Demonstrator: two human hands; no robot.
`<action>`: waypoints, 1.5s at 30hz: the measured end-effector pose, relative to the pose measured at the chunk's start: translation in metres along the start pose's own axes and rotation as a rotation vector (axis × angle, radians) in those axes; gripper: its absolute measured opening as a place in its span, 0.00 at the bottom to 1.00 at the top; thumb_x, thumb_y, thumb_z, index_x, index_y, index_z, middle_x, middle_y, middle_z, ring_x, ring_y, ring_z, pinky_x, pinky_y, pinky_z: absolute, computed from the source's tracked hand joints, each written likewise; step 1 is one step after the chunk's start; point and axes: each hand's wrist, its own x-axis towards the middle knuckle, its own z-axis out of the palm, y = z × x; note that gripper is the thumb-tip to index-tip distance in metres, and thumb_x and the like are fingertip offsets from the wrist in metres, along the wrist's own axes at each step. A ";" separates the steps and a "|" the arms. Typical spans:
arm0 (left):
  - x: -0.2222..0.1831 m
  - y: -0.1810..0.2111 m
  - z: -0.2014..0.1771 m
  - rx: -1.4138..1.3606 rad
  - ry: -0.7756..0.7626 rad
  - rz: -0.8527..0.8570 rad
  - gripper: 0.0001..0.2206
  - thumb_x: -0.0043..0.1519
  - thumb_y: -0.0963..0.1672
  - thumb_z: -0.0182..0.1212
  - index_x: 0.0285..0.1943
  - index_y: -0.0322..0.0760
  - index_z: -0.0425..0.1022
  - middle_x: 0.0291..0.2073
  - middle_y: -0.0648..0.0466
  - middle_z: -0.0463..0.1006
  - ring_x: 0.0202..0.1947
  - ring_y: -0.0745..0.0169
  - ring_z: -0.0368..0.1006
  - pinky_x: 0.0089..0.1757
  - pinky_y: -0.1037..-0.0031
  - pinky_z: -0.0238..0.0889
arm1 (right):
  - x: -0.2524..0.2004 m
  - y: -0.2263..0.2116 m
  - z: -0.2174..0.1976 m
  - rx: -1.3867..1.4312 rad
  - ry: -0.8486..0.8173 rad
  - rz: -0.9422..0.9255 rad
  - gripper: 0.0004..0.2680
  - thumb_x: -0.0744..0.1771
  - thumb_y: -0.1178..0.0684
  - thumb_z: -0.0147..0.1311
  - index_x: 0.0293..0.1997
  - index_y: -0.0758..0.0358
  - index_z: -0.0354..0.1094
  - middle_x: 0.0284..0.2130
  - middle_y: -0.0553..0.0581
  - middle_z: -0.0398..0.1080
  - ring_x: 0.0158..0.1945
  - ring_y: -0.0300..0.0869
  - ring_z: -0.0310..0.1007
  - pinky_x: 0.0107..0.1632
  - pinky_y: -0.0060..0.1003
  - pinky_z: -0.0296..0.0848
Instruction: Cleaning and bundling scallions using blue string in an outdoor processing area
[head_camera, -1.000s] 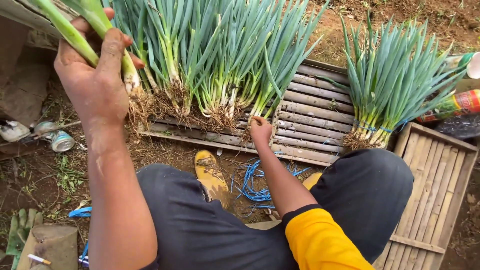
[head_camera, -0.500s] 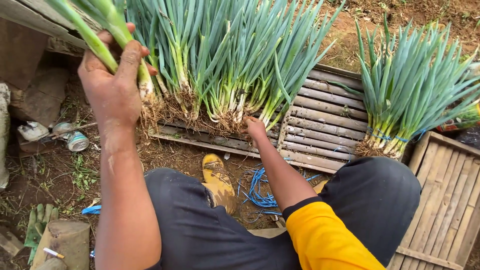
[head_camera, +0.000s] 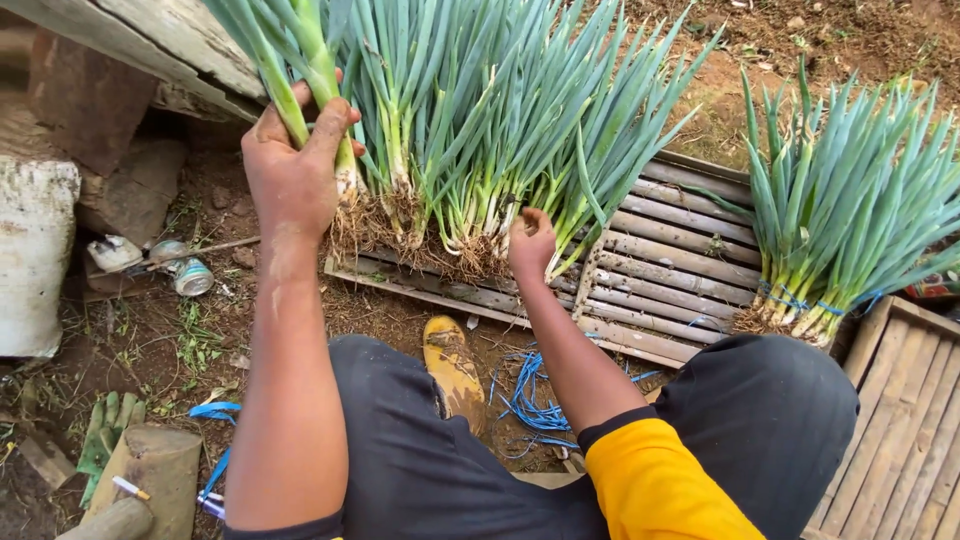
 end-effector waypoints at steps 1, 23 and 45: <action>-0.001 0.000 0.000 0.003 0.003 -0.004 0.10 0.68 0.42 0.62 0.58 0.36 0.77 0.42 0.50 0.82 0.41 0.67 0.82 0.36 0.81 0.84 | -0.005 0.000 0.003 -0.002 -0.004 0.003 0.07 0.68 0.62 0.53 0.50 0.61 0.71 0.41 0.55 0.72 0.30 0.32 0.65 0.29 0.19 0.69; -0.008 0.001 -0.018 -0.111 0.080 -0.043 0.12 0.64 0.43 0.64 0.55 0.33 0.77 0.41 0.49 0.84 0.35 0.67 0.83 0.33 0.83 0.84 | -0.063 -0.008 0.009 -0.048 -0.446 0.159 0.09 0.70 0.51 0.43 0.50 0.64 0.53 0.45 0.60 0.57 0.32 0.38 0.65 0.34 0.33 0.69; -0.071 0.065 0.044 -0.094 -0.025 -0.054 0.12 0.67 0.46 0.59 0.56 0.35 0.75 0.37 0.50 0.82 0.30 0.67 0.80 0.36 0.77 0.75 | -0.042 -0.158 -0.266 0.609 -0.376 0.202 0.22 0.67 0.44 0.62 0.58 0.72 0.59 0.45 0.73 0.67 0.43 0.60 0.75 0.51 0.62 0.74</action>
